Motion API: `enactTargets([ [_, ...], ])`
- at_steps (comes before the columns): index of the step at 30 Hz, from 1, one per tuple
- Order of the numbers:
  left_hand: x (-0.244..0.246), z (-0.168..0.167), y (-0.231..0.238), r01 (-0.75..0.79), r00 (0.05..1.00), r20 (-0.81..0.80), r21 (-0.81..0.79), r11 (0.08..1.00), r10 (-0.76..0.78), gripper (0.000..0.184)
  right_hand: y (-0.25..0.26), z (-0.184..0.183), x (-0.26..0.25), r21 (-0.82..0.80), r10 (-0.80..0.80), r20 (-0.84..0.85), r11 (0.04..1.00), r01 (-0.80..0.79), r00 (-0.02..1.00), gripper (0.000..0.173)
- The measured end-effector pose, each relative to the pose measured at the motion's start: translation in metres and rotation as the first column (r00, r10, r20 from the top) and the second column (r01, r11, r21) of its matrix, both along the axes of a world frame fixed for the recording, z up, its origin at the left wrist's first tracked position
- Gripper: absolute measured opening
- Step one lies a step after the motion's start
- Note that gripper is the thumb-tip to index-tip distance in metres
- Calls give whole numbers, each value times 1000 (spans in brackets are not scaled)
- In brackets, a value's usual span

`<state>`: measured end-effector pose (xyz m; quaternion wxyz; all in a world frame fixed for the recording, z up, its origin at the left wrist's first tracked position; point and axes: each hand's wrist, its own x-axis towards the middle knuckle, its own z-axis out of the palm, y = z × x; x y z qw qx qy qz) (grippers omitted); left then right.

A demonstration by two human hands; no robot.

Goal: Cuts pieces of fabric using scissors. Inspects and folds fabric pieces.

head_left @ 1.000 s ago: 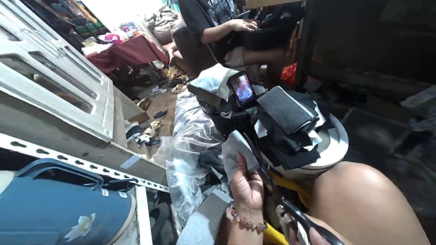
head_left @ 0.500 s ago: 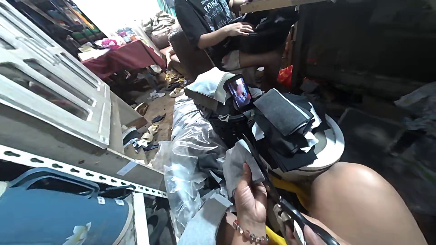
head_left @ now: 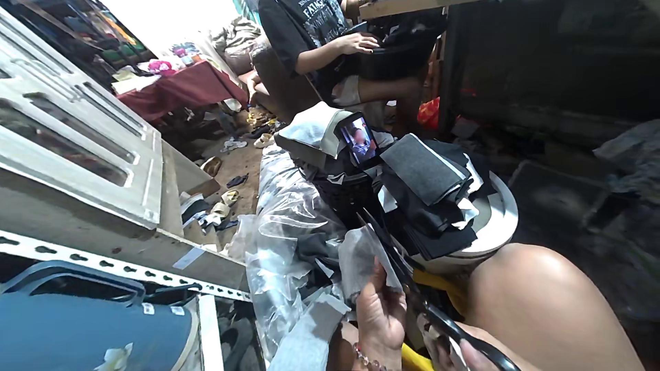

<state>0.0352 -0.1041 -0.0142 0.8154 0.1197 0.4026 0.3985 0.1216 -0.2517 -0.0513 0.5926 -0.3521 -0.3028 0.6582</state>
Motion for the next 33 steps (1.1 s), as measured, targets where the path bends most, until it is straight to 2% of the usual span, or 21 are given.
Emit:
enactTargets([
  [2, -2, -5, -4, 41, 999, -13, 24, 999, -41, 25, 0, -3, 1, -20, -11, -18, 1000, 11, 1000, 54],
  [3, -1, -7, -5, 41, 999, -26, 29, 999, -40, 23, 1, -5, 1, -30, -36, -49, 999, 34, 998, 52],
  [5, -1, -9, -6, 28, 999, -30, 34, 999, -27, 22, 0, -4, 1, -63, -85, -113, 995, 78, 990, 41],
  [8, -1, -10, -4, 20, 1000, -23, 38, 999, -19, 21, -5, 0, -1, -38, -98, -113, 995, 95, 989, 23],
  [11, -1, -11, -3, 17, 1000, -22, 35, 999, -17, 19, -11, 6, -3, -28, -149, -70, 989, 147, 986, 19],
  [14, 0, -10, -3, 13, 999, -43, 23, 1000, -12, 16, -16, 12, 2, -58, -297, 41, 953, 299, 954, 16],
  [17, -2, -8, -5, 57, 993, -108, 9, 998, -56, 16, -12, 33, 15, -146, -514, 239, 820, 554, 824, 16],
  [19, -4, -11, -6, 126, 975, -177, -37, 991, -131, 15, -3, 20, 34, -154, -596, 312, 736, 659, 740, 18],
  [22, -5, -21, -10, 170, 950, -246, -104, 980, -191, 16, 14, 6, 65, -216, -665, 345, 631, 746, 662, 18],
  [24, -5, -31, -14, 135, 951, -263, -115, 984, -162, 19, 27, 9, 80, -316, -704, 347, 535, 784, 620, 18],
  [26, -6, -36, -14, 90, 954, -277, -110, 990, -117, 22, 38, 7, 92, -393, -728, 316, 484, 782, 609, 19],
  [30, -10, -36, -4, 13, 947, -321, -48, 999, -28, 29, 46, 4, 105, -443, -689, 292, 517, 732, 663, 15],
  [33, -4, -14, 10, 74, 931, -361, 46, 996, -53, 30, 43, 6, 109, -419, -635, 285, 591, 689, 718, 12],
])
